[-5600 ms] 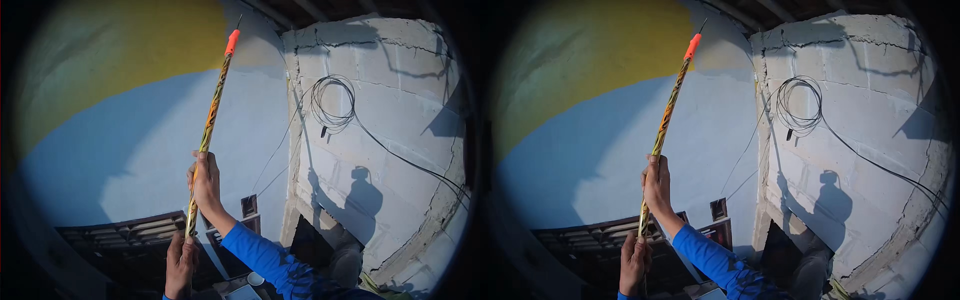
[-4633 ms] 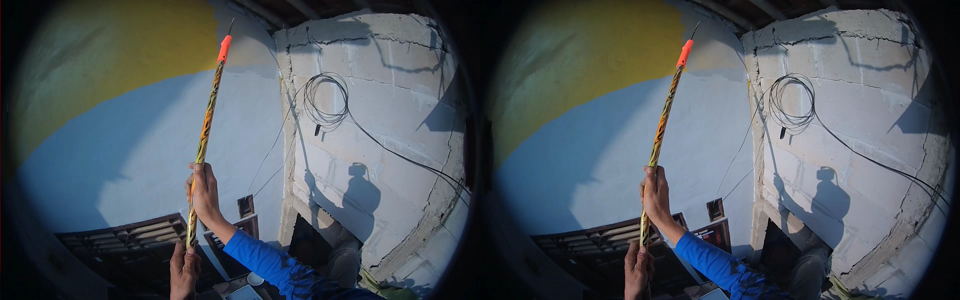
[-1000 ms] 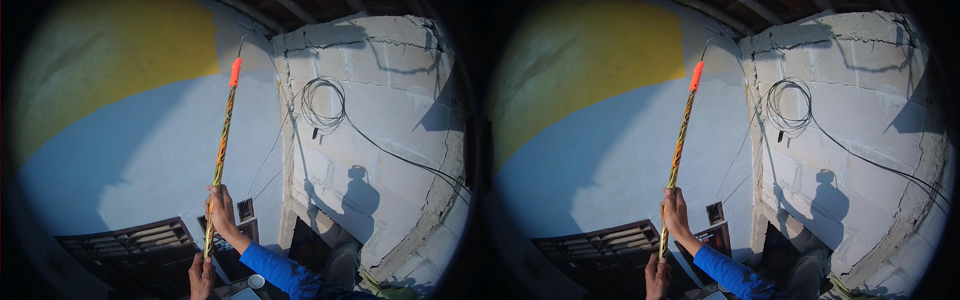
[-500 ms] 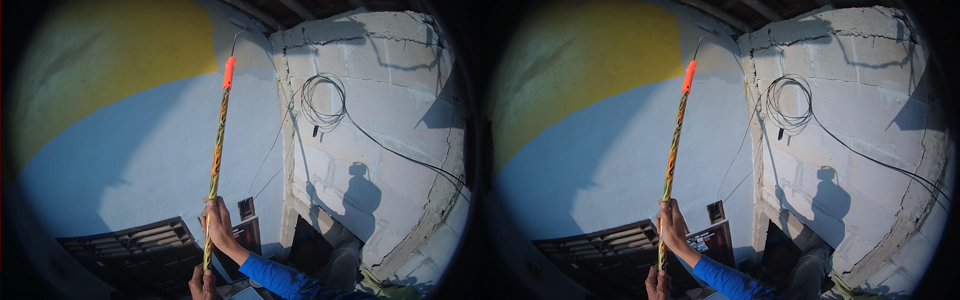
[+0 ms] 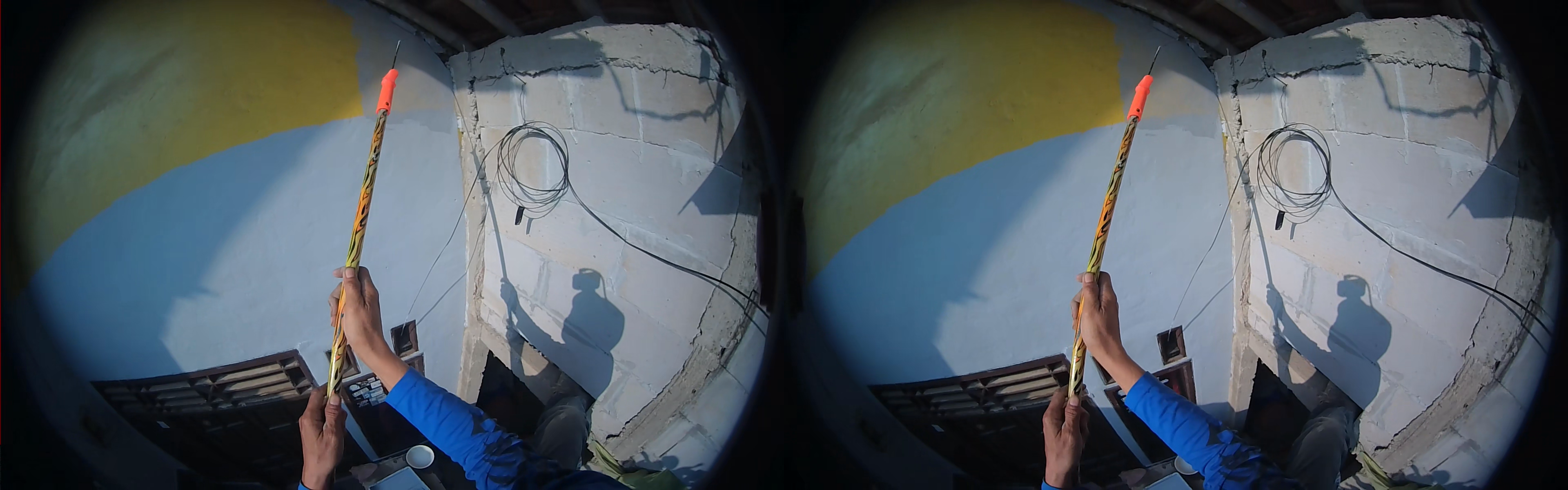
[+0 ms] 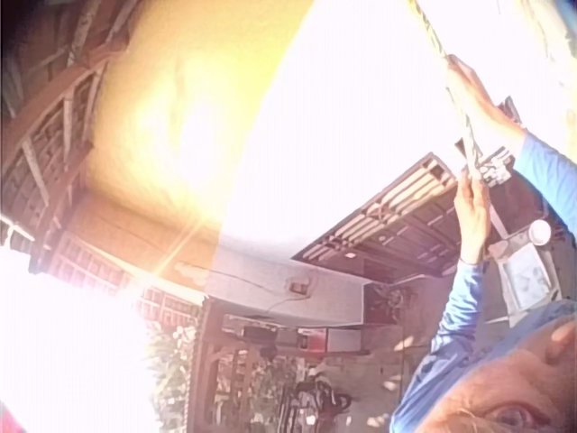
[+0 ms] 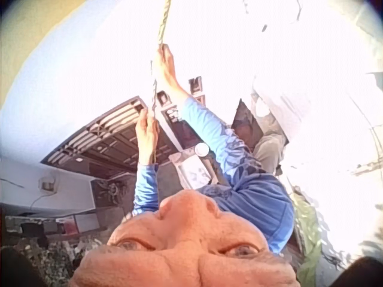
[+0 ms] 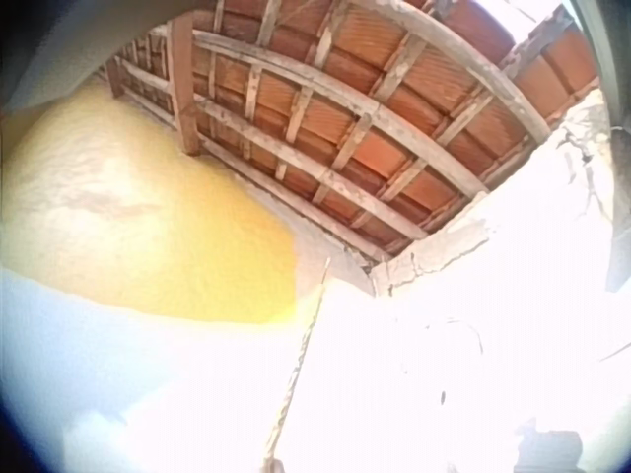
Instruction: The person paints an upper wall using a paint roller attached to an extension pole, lowers the roller, and then bends the pole with both hands.
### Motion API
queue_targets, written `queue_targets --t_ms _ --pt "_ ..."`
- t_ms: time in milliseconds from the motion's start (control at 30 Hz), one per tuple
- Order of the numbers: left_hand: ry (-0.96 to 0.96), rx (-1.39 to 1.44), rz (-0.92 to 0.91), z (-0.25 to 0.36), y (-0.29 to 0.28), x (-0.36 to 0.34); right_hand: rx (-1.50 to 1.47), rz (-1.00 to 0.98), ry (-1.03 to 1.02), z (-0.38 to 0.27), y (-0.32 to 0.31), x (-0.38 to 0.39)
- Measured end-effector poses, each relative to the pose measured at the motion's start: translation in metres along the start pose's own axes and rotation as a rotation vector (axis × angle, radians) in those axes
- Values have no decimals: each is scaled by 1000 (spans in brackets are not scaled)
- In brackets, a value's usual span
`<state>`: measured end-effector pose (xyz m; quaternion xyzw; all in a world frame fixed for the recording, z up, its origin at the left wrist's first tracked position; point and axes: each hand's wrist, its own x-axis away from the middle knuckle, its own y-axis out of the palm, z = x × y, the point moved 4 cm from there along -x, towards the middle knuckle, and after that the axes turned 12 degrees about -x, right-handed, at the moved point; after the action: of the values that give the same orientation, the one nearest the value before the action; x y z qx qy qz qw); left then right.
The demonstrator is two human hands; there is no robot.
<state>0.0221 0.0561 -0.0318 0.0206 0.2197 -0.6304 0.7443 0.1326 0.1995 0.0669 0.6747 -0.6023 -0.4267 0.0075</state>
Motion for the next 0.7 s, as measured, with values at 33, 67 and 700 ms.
queue_targets --t_ms 33,67,700 --pt "19 -10 7 0 -1 -1 -3 -7 5 -1 2 3" --pt "16 -12 17 2 -3 5 -27 -9 13 -2 3 7" --pt "-42 66 17 9 -17 8 2 -42 72 -3 17 6"
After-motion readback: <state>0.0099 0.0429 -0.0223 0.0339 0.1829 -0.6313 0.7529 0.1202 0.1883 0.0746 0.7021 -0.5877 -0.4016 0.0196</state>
